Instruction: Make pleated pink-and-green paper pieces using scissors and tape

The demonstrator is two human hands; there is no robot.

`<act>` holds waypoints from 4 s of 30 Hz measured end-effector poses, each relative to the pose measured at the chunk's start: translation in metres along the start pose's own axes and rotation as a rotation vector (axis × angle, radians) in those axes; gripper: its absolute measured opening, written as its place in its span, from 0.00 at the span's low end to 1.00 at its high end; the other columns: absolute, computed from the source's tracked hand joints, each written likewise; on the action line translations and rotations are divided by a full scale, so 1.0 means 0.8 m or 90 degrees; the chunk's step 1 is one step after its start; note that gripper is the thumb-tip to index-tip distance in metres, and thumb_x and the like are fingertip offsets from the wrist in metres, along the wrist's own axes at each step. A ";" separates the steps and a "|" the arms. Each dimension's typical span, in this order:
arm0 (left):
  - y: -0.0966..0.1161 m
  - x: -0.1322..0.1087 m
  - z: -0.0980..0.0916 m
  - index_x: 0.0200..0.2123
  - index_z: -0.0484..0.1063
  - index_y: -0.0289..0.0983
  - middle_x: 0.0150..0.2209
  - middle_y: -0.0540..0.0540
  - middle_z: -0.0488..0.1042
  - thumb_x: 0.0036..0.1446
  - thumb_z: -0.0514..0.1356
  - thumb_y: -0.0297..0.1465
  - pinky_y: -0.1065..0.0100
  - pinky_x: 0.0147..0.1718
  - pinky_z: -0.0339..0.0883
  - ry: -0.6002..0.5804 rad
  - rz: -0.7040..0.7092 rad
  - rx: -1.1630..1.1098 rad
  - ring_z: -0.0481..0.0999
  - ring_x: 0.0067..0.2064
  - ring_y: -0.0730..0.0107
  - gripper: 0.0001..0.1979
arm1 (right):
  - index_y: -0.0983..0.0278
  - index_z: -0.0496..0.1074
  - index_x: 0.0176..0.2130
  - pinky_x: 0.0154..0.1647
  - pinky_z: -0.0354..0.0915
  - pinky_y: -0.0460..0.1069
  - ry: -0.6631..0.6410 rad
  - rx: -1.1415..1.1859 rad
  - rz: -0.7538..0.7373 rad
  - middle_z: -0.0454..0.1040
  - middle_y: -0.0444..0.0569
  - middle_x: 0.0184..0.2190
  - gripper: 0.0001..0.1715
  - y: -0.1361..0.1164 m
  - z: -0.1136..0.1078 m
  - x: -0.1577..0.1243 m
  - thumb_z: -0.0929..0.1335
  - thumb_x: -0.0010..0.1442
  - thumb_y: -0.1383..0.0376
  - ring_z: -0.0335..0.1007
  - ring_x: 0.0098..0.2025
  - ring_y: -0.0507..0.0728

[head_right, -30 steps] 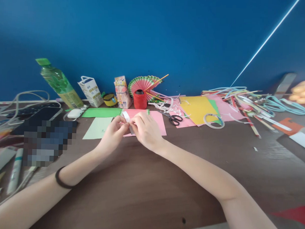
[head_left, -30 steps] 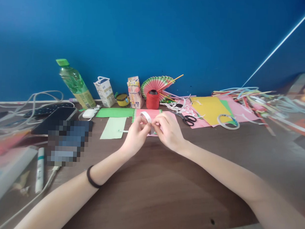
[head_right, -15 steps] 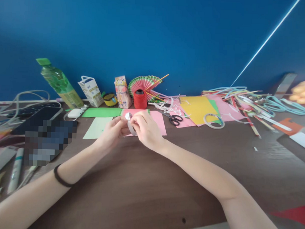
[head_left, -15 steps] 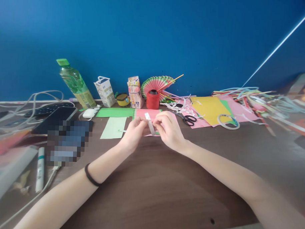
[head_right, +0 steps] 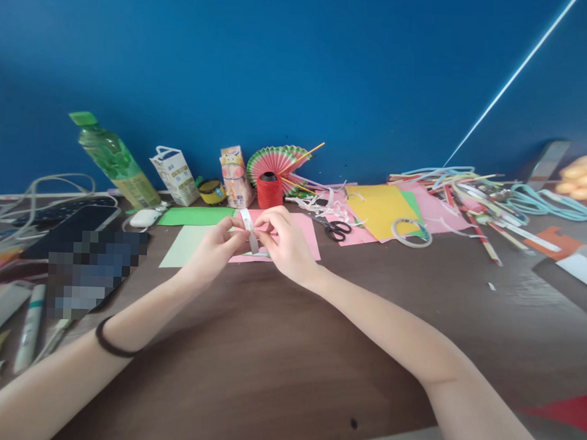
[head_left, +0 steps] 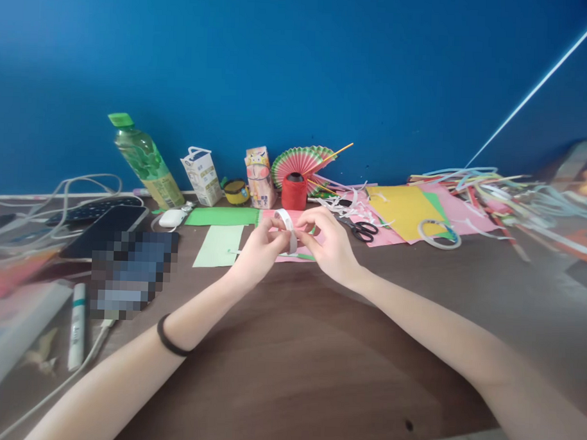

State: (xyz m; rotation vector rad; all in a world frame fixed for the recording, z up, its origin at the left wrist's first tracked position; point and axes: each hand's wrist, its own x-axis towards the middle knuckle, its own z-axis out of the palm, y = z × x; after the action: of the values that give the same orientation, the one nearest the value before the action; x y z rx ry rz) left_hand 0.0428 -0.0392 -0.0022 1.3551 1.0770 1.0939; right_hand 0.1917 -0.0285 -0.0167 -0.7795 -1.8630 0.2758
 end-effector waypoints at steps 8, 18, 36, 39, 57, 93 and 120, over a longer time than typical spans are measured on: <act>0.002 -0.004 -0.002 0.32 0.58 0.38 0.23 0.53 0.71 0.51 0.55 0.30 0.72 0.27 0.59 -0.029 0.054 0.110 0.70 0.27 0.75 0.06 | 0.63 0.63 0.31 0.32 0.61 0.48 -0.012 0.010 -0.005 0.64 0.45 0.32 0.04 0.002 0.000 -0.001 0.64 0.57 0.70 0.62 0.31 0.50; 0.003 -0.006 -0.001 0.32 0.58 0.38 0.21 0.55 0.68 0.51 0.54 0.29 0.74 0.21 0.50 -0.030 0.052 0.106 0.62 0.20 0.79 0.05 | 0.63 0.62 0.30 0.30 0.60 0.47 -0.035 -0.005 -0.030 0.63 0.45 0.31 0.06 0.000 0.001 0.000 0.63 0.58 0.72 0.61 0.31 0.50; -0.008 -0.007 -0.001 0.29 0.56 0.39 0.20 0.56 0.67 0.51 0.53 0.28 0.74 0.20 0.50 0.004 0.098 0.165 0.61 0.20 0.80 0.05 | 0.62 0.60 0.29 0.33 0.59 0.50 -0.018 -0.084 -0.047 0.62 0.46 0.29 0.07 -0.004 0.005 -0.006 0.60 0.58 0.73 0.60 0.32 0.53; -0.009 -0.005 0.001 0.29 0.56 0.38 0.20 0.55 0.68 0.50 0.52 0.28 0.73 0.23 0.55 -0.001 0.088 0.127 0.66 0.23 0.77 0.05 | 0.62 0.60 0.30 0.33 0.59 0.50 -0.019 -0.080 -0.058 0.63 0.46 0.30 0.07 -0.004 0.004 -0.006 0.60 0.58 0.73 0.60 0.33 0.53; -0.003 0.008 -0.007 0.32 0.60 0.35 0.25 0.47 0.76 0.53 0.56 0.30 0.59 0.41 0.68 -0.023 -0.034 -0.125 0.77 0.31 0.69 0.06 | 0.62 0.61 0.40 0.33 0.66 0.49 0.023 0.014 0.010 0.65 0.48 0.38 0.08 -0.004 0.001 -0.003 0.61 0.59 0.70 0.65 0.33 0.51; -0.001 0.005 -0.003 0.49 0.58 0.33 0.22 0.54 0.69 0.50 0.55 0.26 0.70 0.31 0.59 -0.050 -0.023 -0.053 0.67 0.27 0.76 0.21 | 0.62 0.64 0.32 0.37 0.61 0.50 0.004 -0.038 -0.016 0.68 0.45 0.30 0.04 -0.007 0.004 -0.003 0.63 0.57 0.71 0.64 0.34 0.53; -0.013 0.012 -0.011 0.46 0.64 0.34 0.26 0.51 0.72 0.50 0.57 0.27 0.69 0.32 0.64 -0.035 0.004 -0.158 0.70 0.26 0.76 0.18 | 0.62 0.63 0.30 0.37 0.61 0.51 -0.072 -0.069 -0.110 0.69 0.46 0.27 0.07 -0.012 0.006 -0.011 0.61 0.59 0.71 0.66 0.34 0.54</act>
State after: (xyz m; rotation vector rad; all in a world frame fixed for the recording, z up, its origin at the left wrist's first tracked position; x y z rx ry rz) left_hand 0.0352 -0.0274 -0.0121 1.1843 0.8654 1.1478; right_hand 0.1858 -0.0401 -0.0201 -0.6819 -2.0522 0.1126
